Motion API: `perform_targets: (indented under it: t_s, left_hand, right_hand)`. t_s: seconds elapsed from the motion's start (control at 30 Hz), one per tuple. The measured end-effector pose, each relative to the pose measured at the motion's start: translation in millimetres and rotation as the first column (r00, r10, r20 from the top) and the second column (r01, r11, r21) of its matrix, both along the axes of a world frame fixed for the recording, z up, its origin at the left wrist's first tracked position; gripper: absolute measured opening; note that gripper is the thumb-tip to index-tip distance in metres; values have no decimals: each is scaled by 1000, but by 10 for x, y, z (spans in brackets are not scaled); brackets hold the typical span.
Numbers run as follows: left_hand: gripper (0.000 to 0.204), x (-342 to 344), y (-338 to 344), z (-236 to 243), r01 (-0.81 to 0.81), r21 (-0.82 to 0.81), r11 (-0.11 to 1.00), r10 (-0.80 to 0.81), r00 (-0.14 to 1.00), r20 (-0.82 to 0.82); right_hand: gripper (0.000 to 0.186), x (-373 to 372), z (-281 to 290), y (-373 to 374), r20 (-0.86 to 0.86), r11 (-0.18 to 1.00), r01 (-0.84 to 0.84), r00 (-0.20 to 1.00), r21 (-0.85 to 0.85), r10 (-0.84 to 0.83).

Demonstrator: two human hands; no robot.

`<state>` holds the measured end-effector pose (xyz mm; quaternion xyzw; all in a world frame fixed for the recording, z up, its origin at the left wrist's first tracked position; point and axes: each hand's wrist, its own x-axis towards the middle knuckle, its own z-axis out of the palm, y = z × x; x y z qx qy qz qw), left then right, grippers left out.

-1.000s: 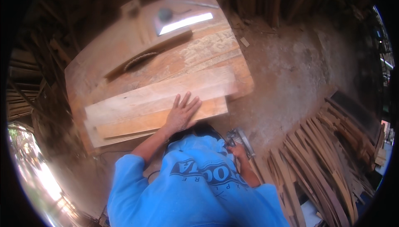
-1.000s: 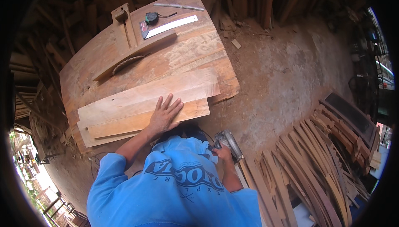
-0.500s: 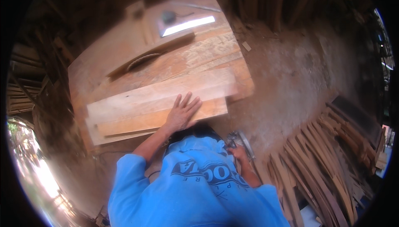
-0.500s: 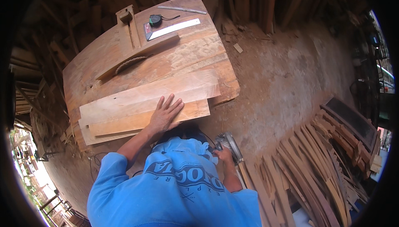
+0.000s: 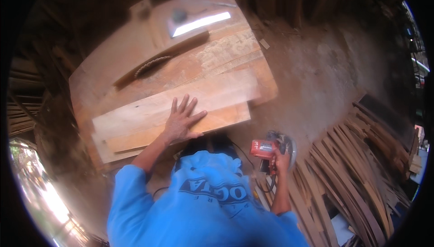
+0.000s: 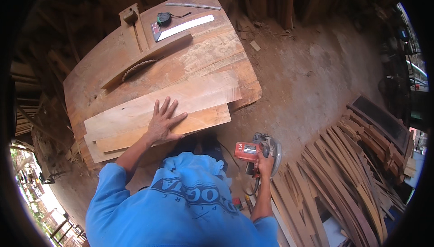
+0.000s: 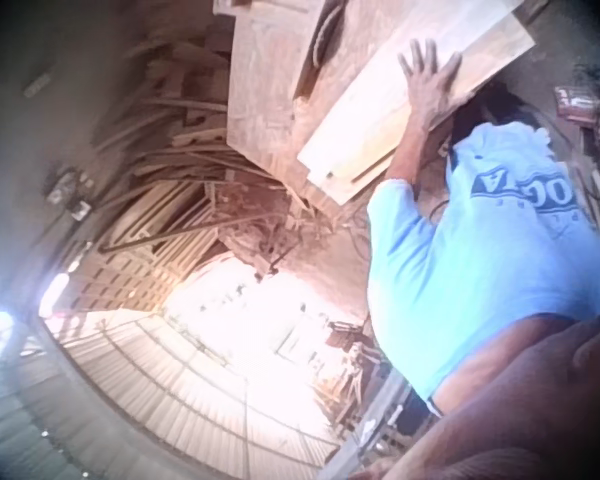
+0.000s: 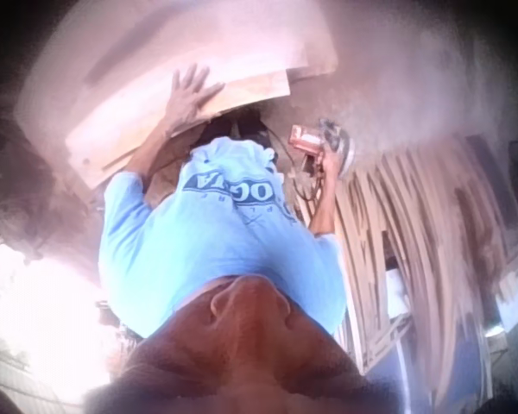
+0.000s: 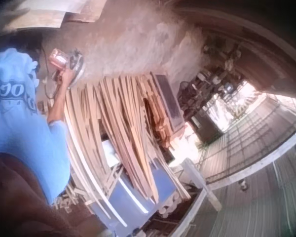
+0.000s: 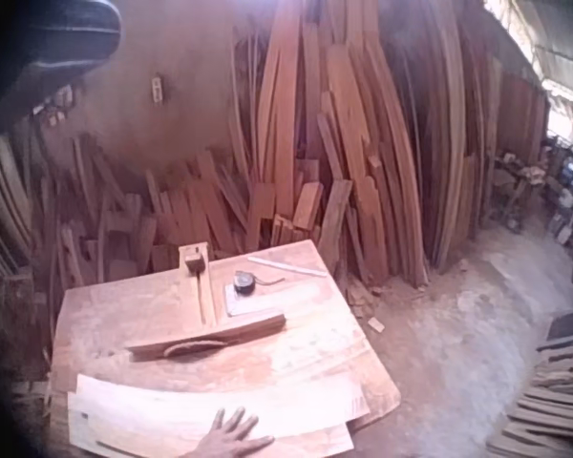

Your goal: The person uses a handheld circular saw to cut a plank of wood on a workbench. They position the wood, guide the saw along the plank to make a cut, and then move the cut piece aside. The process is repeated on another plank.

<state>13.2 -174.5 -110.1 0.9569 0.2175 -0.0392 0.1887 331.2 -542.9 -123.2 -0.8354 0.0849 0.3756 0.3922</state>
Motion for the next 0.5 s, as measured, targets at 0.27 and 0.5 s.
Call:
perform_targets:
  t_s: [0.27,0.5]
  left_hand:
    - [84,-9,24,55,-4,-21,1000,5,999,54]
    - [86,-51,-3,-20,-22,-62,998,28,995,93]
  right_hand:
    - [32,-489,1819,503,72,965,-76,996,250,59]
    - [32,-1077,2418,1172,83,939,-266,964,216,254]
